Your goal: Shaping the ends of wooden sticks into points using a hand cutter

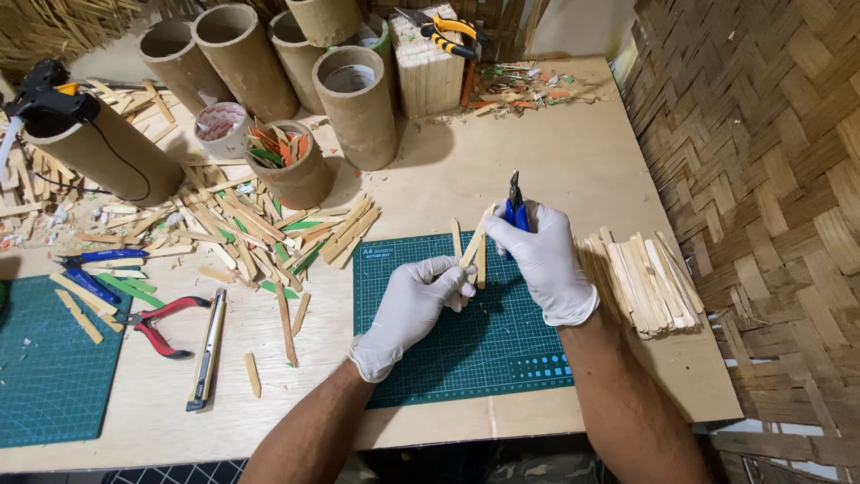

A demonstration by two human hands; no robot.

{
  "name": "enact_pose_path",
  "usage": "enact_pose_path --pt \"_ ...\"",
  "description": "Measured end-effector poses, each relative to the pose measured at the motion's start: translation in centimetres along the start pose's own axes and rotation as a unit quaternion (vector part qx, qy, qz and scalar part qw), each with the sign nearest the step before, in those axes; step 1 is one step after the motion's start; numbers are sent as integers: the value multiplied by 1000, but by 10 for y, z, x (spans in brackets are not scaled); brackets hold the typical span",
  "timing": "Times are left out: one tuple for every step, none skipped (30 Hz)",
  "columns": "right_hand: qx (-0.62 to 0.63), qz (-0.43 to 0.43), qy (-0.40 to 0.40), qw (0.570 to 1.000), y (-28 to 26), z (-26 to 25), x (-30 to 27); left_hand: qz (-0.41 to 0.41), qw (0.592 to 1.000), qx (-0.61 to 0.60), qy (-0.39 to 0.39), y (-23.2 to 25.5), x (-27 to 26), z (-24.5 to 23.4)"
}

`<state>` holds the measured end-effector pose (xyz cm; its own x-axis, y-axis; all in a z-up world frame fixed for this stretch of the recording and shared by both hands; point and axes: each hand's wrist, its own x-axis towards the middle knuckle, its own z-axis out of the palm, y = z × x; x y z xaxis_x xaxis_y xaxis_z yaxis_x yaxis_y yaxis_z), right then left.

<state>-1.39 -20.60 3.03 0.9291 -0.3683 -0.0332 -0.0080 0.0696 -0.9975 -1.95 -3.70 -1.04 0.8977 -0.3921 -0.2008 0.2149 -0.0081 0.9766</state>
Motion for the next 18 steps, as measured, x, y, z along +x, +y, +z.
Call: enact_pose_path --pt "0 0 0 1000 0 0 0 0 1000 0 0 2 -1 0" --pt "-7 -2 0 1000 0 -1 1 3 1000 20 5 4 -2 0" --pt "-15 -3 -1 1000 1 -1 1 5 999 40 10 6 -3 0" --pt "-15 -3 -1 1000 -1 -1 1 4 999 40 10 6 -3 1" --pt "-19 -2 0 1000 -2 0 0 8 999 34 14 6 -3 1" --pt "-22 -2 2 1000 -4 1 -1 11 999 29 19 7 -3 2" --pt "-23 -2 3 1000 -5 1 -1 11 999 29 18 10 -5 3" --pt "-16 -3 3 1000 -6 2 -2 12 999 18 28 13 -6 5" --pt "-9 -4 2 1000 -7 3 -3 13 999 6 39 16 -8 6" --pt "-9 -4 2 1000 -7 2 -3 14 999 5 38 14 -8 6" --pt "-8 -10 0 1000 -6 2 -3 17 999 18 43 12 -7 6" --pt "-6 -16 -3 1000 -6 1 -2 20 998 30 47 10 -6 5" --pt "-7 -17 -3 1000 -6 1 -3 21 998 29 48 12 -7 6" --pt "-11 -20 -7 1000 -5 1 -3 17 998 40 52 14 -8 8" --pt "-14 -24 -10 1000 -5 1 -4 14 997 51 56 15 -8 9" --pt "-15 -24 -11 1000 -6 2 -4 15 997 50 57 16 -9 8" --pt "-16 -27 -15 999 -6 4 -4 15 996 62 57 17 -9 8" --pt "-18 -30 -18 999 -7 5 -4 16 996 74 57 18 -9 7"
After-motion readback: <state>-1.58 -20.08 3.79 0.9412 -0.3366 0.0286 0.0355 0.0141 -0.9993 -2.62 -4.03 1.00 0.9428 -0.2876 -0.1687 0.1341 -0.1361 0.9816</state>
